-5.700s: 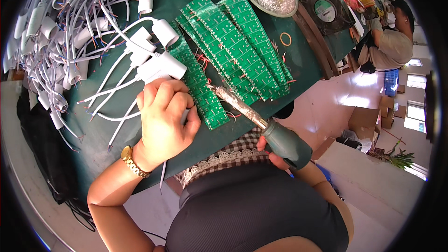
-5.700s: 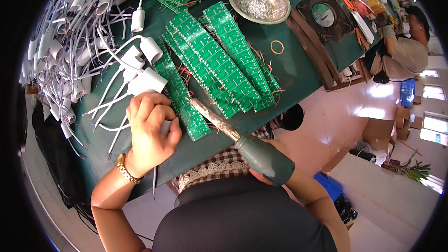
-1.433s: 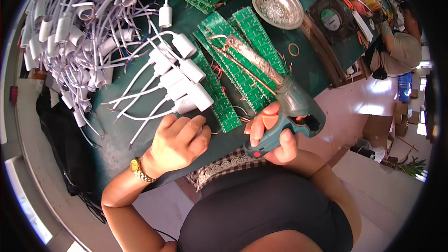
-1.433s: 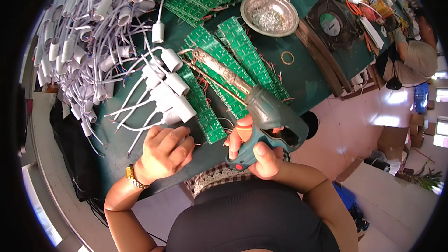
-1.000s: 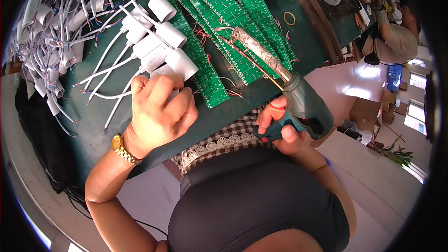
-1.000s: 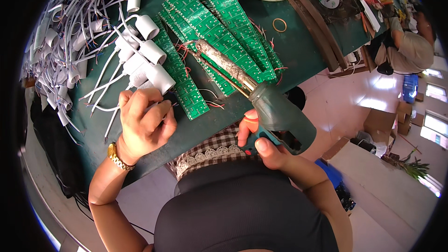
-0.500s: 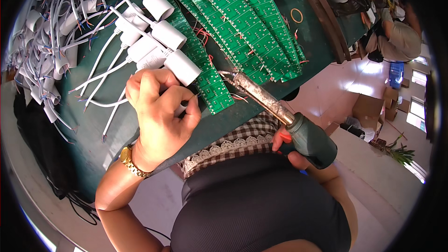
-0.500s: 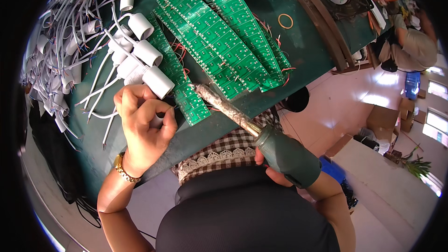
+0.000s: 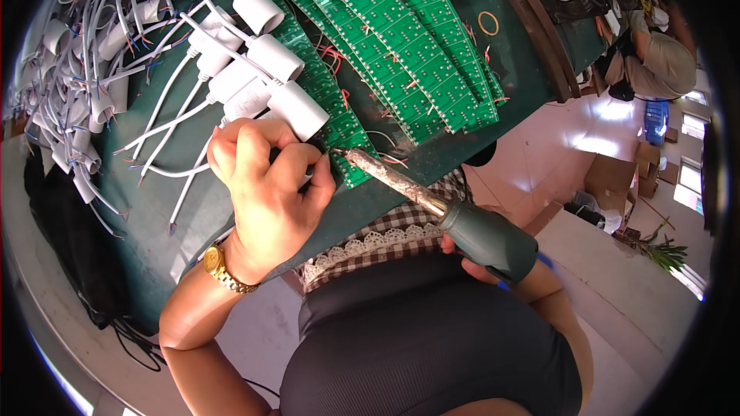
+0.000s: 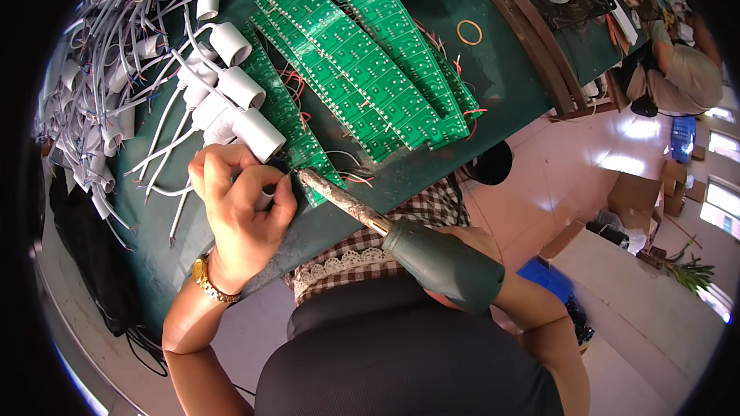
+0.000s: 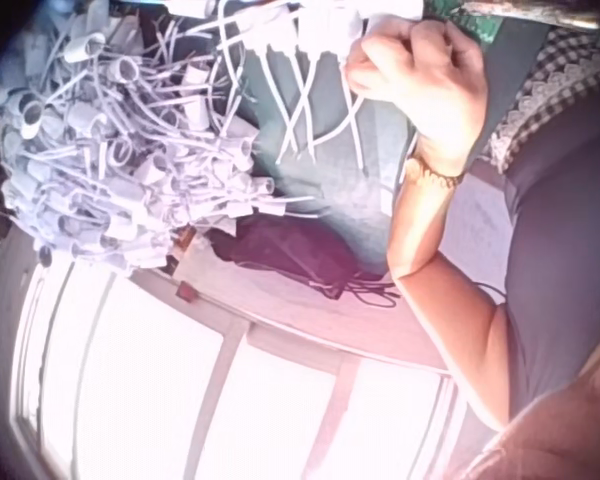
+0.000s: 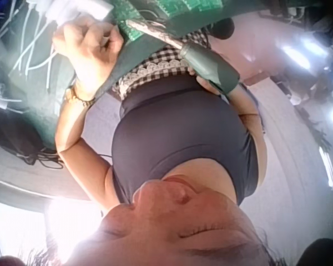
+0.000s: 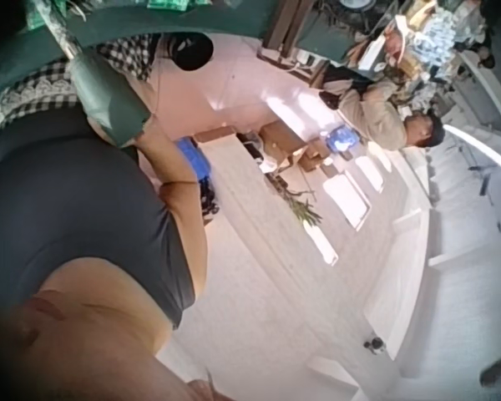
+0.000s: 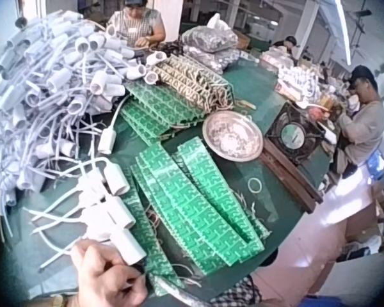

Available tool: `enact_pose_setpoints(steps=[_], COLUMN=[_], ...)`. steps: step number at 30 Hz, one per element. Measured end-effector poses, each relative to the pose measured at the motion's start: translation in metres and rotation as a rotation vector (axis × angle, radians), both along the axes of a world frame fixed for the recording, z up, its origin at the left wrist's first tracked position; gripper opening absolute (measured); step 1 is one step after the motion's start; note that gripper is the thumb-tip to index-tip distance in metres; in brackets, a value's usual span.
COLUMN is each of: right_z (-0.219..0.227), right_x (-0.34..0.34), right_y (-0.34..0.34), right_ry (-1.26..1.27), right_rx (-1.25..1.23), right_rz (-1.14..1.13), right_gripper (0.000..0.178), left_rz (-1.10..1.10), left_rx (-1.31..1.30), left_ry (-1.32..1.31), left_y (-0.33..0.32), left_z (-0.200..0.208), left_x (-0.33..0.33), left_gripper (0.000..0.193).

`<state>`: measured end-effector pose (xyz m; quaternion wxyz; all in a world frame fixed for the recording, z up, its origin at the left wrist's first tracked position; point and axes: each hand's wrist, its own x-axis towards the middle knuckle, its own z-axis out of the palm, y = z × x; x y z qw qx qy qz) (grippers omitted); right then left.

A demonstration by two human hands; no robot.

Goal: The person solders wires from white components onto green circuit board strips using a soldering iron and arranges the boards on the workbench by hand.

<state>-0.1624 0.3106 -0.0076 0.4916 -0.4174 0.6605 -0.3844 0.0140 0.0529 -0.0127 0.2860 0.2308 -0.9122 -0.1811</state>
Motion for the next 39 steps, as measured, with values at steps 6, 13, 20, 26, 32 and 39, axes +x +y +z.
enact_pose_setpoints(steps=[6, 13, 20, 26, 32, 39], right_z=[0.013, 0.006, 0.029, 0.021, 0.013, 0.022], right_x=[-0.007, -0.009, -0.003, -0.002, 0.004, -0.002], right_y=[-0.01, -0.008, -0.022, -0.014, -0.02, -0.023], right_ry=[0.047, 0.195, -0.256, -0.235, -0.24, -0.352], right_rx=[-0.024, -0.073, 0.042, 0.077, -0.083, -0.04], right_rz=[0.092, 0.081, -0.115, -0.018, -0.055, -0.026], right_gripper=[0.039, 0.049, 0.057, 0.056, 0.05, 0.05], left_rz=[-0.006, -0.017, -0.019, -0.038, -0.087, -0.122], left_rx=[0.008, 0.02, 0.019, 0.035, 0.026, 0.027], left_ry=[-0.01, -0.019, -0.005, -0.002, 0.011, 0.024], left_y=[0.0, -0.001, -0.001, -0.003, -0.006, -0.01], left_z=[0.002, 0.003, 0.001, 0.0, -0.002, -0.003], left_x=[0.0, 0.001, 0.0, 0.001, 0.002, 0.005], left_gripper=[0.019, 0.019, 0.019, 0.022, 0.023, 0.023])
